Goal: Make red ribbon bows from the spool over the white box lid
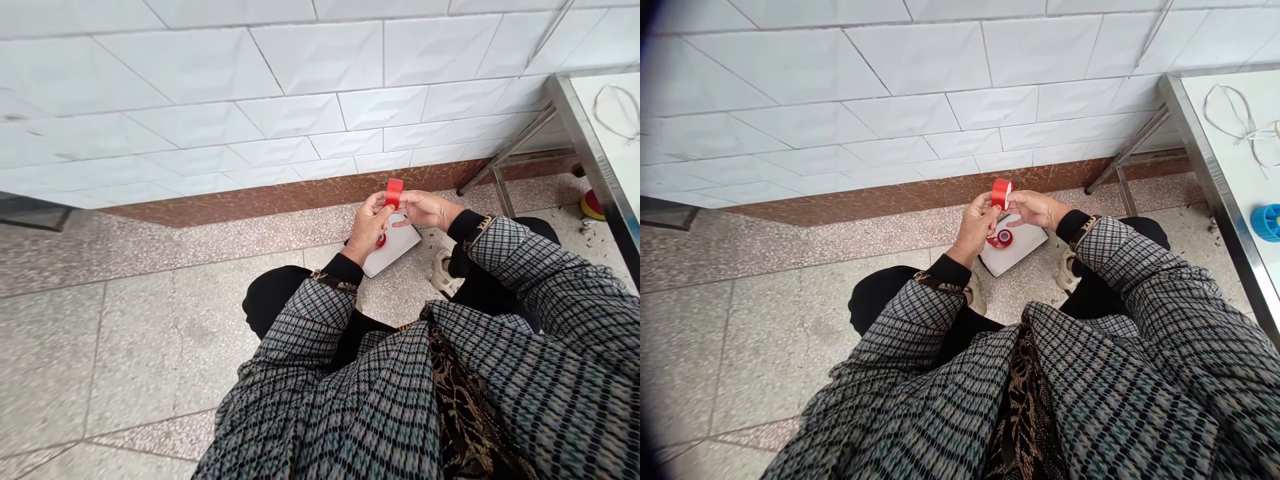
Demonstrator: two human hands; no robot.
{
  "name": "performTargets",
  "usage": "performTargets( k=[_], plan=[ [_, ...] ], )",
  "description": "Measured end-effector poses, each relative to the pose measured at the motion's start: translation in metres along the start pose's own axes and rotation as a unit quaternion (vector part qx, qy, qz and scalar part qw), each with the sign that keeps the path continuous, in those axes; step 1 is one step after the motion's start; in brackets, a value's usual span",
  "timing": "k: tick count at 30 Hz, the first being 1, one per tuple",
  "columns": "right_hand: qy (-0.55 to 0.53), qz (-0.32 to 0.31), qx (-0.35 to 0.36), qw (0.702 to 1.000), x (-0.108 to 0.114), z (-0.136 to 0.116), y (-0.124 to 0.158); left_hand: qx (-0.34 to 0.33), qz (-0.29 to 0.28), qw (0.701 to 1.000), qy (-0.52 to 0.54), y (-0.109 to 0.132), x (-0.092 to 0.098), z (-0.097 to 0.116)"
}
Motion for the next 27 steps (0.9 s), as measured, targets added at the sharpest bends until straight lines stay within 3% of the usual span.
performTargets(
  k=[3,5,9,12,14,20,27],
  plan=[
    [0.066,0.016,0.026,0.997,0.006,-0.003,-0.003,0.037,-0.027,0.999,0.015,0.001,0.004,0.003],
    [0.145,0.042,0.096,0.984,0.011,-0.010,-0.004,0.062,-0.040,0.997,0.022,0.002,0.007,0.006],
    [0.328,0.091,0.244,0.908,0.018,-0.021,-0.005,0.089,-0.050,0.995,0.021,0.003,0.010,0.010],
    [0.421,0.113,0.274,0.857,0.020,-0.020,-0.005,0.098,-0.047,0.994,0.014,0.005,0.008,0.011],
    [0.436,0.126,0.275,0.847,0.021,-0.019,-0.006,0.091,-0.036,0.995,0.015,0.007,0.005,0.011],
    [0.349,0.161,0.247,0.889,0.033,-0.025,-0.016,0.056,0.030,0.998,0.003,0.009,0.001,0.010],
    [0.241,0.121,0.216,0.938,0.027,-0.022,-0.017,0.047,-0.003,0.998,0.032,0.011,0.001,0.015]
  ],
)
Point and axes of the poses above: each hand's wrist, its own y-axis away from the middle knuckle, its own x-axis out of the back of the hand, z = x × y, the point moved 3 cm from there along -y, towards the middle knuckle, and after that the axes turned 2 degrees about y, right-handed, at the moved point
